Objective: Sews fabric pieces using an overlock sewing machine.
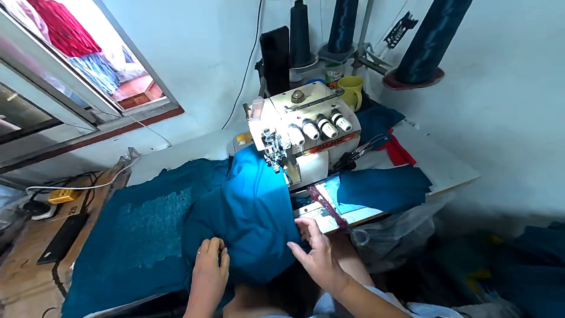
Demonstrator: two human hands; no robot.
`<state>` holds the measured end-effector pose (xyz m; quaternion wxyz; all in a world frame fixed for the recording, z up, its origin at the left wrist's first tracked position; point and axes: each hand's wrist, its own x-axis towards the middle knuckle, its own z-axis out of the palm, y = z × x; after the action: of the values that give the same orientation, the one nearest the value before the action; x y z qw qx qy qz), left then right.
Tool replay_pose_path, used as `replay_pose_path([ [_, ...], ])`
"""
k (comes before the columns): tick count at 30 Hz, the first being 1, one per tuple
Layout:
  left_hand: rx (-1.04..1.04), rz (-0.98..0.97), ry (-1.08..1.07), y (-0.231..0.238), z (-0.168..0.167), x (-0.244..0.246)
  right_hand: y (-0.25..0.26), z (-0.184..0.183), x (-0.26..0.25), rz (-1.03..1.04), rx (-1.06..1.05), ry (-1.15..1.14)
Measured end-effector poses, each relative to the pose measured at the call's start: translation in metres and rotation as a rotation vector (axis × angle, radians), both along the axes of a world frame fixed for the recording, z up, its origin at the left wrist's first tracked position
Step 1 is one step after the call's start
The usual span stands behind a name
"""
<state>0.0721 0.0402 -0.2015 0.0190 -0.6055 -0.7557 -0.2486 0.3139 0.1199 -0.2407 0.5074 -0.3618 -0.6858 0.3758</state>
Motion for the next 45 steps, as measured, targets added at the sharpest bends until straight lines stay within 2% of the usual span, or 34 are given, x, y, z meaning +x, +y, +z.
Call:
replay_pose_path([
  [5,0.005,-0.015,0.002,-0.001,-0.001,-0.003,-0.015,-0.011,0.009,0.079,-0.017,0.097],
  [10,-0.003,-0.027,0.015,0.001,-0.003,-0.003,-0.019,-0.020,0.032,0.160,-0.048,0.028],
  [13,-0.002,-0.025,0.016,0.001,-0.003,-0.003,-0.018,-0.019,0.038,0.154,0.001,-0.040],
  [22,0.025,-0.023,-0.005,-0.001,-0.003,-0.003,-0.019,-0.019,0.034,0.095,0.063,-0.015],
  [25,0.126,-0.081,-0.047,-0.010,0.005,0.018,-0.019,-0.018,0.035,0.108,0.055,0.012],
  [27,0.132,-0.231,-0.058,-0.016,0.005,0.049,-0.018,-0.018,0.035,0.114,0.041,0.034],
  [29,0.136,-0.390,-0.047,-0.015,-0.011,0.082,-0.019,-0.017,0.033,0.129,0.038,0.048],
  [32,0.274,-0.422,-0.043,-0.004,-0.043,0.111,-0.025,-0.014,0.029,0.117,0.050,0.041],
  [35,0.372,-0.381,-0.057,0.005,-0.054,0.118,-0.028,-0.013,0.028,0.062,0.092,0.021],
  [39,0.310,-0.423,-0.054,0.005,-0.053,0.121,-0.032,-0.020,0.027,-0.024,0.088,0.055],
  [45,0.262,-0.438,-0.114,-0.003,-0.049,0.110,-0.030,-0.020,0.033,-0.019,0.068,0.047],
])
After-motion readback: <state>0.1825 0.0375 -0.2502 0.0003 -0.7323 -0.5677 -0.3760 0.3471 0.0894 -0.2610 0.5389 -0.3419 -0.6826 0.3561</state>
